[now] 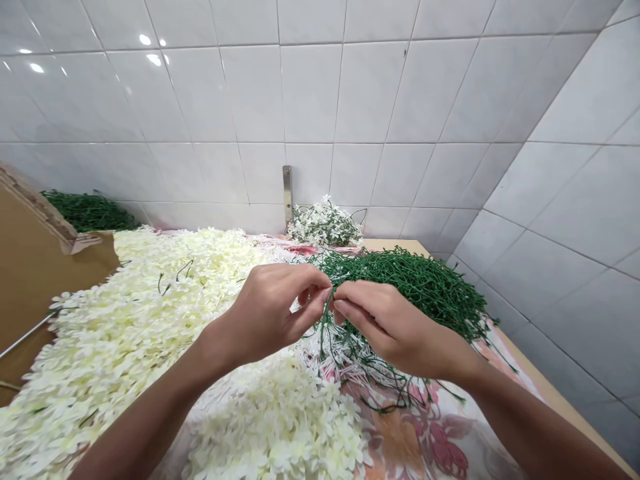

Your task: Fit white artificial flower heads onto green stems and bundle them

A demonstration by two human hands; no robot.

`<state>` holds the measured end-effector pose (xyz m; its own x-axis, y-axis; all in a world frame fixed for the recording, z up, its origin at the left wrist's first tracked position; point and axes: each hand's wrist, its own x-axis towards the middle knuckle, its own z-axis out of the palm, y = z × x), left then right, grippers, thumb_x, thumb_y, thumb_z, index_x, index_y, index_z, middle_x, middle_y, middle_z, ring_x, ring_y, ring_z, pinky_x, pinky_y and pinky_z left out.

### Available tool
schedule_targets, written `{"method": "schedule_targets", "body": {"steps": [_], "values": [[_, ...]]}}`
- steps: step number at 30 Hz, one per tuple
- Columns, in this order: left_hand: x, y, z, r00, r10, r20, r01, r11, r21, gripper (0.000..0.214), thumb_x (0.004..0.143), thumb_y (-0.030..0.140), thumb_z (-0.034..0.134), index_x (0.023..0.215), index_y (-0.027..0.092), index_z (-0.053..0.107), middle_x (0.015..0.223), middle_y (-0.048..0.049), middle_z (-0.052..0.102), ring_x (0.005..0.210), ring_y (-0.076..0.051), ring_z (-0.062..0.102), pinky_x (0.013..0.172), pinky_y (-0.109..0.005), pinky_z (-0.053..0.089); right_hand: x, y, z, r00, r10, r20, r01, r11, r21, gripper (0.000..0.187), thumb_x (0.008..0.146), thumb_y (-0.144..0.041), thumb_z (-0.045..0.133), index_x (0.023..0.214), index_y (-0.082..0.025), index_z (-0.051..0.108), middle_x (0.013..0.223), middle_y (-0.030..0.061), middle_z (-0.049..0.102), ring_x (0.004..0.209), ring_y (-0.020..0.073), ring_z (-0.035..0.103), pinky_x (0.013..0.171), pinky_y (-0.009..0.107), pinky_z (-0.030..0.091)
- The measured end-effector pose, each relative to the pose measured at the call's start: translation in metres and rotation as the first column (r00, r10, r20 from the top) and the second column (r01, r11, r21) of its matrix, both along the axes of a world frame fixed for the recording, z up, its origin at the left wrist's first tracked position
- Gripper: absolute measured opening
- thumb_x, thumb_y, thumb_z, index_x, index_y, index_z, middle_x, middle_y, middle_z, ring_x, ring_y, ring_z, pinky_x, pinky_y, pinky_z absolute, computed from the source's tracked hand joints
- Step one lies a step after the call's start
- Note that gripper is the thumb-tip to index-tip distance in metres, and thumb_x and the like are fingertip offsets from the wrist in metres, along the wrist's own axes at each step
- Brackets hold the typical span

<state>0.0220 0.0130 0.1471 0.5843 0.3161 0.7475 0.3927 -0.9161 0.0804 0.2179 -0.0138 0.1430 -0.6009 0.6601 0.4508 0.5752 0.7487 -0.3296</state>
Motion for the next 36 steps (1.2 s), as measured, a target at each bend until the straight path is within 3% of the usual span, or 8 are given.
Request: {"method": "schedule_targets", "body": {"steps": [3,7,14,18,21,26,30,36], "values": [[0.001,0.001,-0.002,1.0,-0.016,0.006,0.016,1.0,0.004,0.006,0.086,0.013,0.053,0.081,0.014,0.056,0.065,0.0017,0.062,0.056,-0.007,0.054,0.056,-0.02,0.042,0.002,-0.008,0.01,0.979,0.188,0.073,-0.164,0.952,-0.257,0.024,0.095,-0.018,0.037,0.082,-0.016,0.057,0.072,0.0011,0.06,0.063,0.0105,0.052,0.058,0.022,0.04],[0.003,0.003,-0.005,1.0,0.001,0.005,-0.001,1.0,0.003,0.007,0.085,0.013,0.052,0.079,0.014,0.055,0.063,0.0019,0.06,0.054,-0.007,0.052,0.054,-0.02,0.04,0.007,-0.01,0.014,0.951,0.305,-0.055,-0.303,0.878,-0.371,0.023,0.093,-0.016,0.044,0.106,-0.019,0.063,0.084,0.0029,0.066,0.072,0.0111,0.058,0.066,0.023,0.044],[0.005,0.002,-0.007,0.999,-0.05,-0.018,0.051,0.998,0.036,0.006,0.085,0.017,0.056,0.079,0.014,0.056,0.063,0.001,0.063,0.055,-0.008,0.054,0.052,-0.02,0.04,0.015,-0.002,0.005,0.907,0.284,-0.312,-0.39,0.845,-0.366,0.045,0.09,-0.009,0.044,0.131,-0.025,0.05,0.073,-0.0018,0.062,0.065,0.0085,0.056,0.067,0.023,0.046],[0.005,0.005,-0.008,0.999,-0.002,-0.037,0.004,0.997,0.078,0.009,0.084,0.014,0.054,0.075,0.015,0.057,0.06,0.0017,0.061,0.053,-0.009,0.052,0.051,-0.022,0.039,0.015,-0.002,0.003,0.883,0.269,-0.385,-0.412,0.838,-0.357,0.037,0.096,-0.029,0.042,0.133,-0.023,0.048,0.068,-0.0017,0.059,0.062,0.0089,0.054,0.064,0.024,0.045],[0.005,0.005,-0.008,0.999,0.012,-0.03,-0.009,0.995,0.095,0.013,0.084,0.014,0.054,0.071,0.014,0.057,0.054,0.0031,0.056,0.049,-0.008,0.047,0.049,-0.022,0.036,0.015,0.0,0.0,0.843,0.259,-0.471,-0.45,0.82,-0.355,0.048,0.094,-0.046,0.041,0.135,-0.021,0.045,0.066,-0.0012,0.057,0.06,0.0107,0.053,0.061,0.026,0.046],[0.009,0.0,-0.004,0.996,-0.029,-0.083,0.032,0.999,0.036,0.012,0.083,0.013,0.053,0.072,0.015,0.059,0.054,0.0036,0.056,0.049,-0.008,0.046,0.05,-0.021,0.037,0.015,0.005,-0.005,0.866,0.131,-0.482,-0.333,0.87,-0.363,0.052,0.095,-0.051,0.035,0.139,-0.025,0.039,0.061,-0.0033,0.052,0.059,0.0108,0.053,0.061,0.026,0.046],[0.01,-0.005,-0.004,0.991,-0.053,-0.123,0.055,0.998,0.008,0.014,0.082,0.011,0.051,0.071,0.016,0.058,0.055,0.0043,0.058,0.049,-0.007,0.048,0.05,-0.021,0.035,0.011,0.006,-0.005,0.927,0.091,-0.364,-0.206,0.935,-0.289,0.045,0.096,-0.049,0.035,0.127,-0.022,0.054,0.072,0.0,0.058,0.066,0.0103,0.054,0.064,0.024,0.044],[0.008,-0.008,-0.002,0.988,-0.109,-0.105,0.098,0.989,-0.106,0.011,0.082,0.011,0.053,0.072,0.015,0.056,0.056,0.0049,0.055,0.05,-0.005,0.046,0.051,-0.02,0.035,0.007,0.007,-0.005,0.941,0.05,-0.335,-0.159,0.938,-0.307,0.054,0.096,-0.054,0.027,0.107,-0.017,0.063,0.071,0.0017,0.058,0.062,0.0099,0.05,0.057,0.022,0.039]]}}
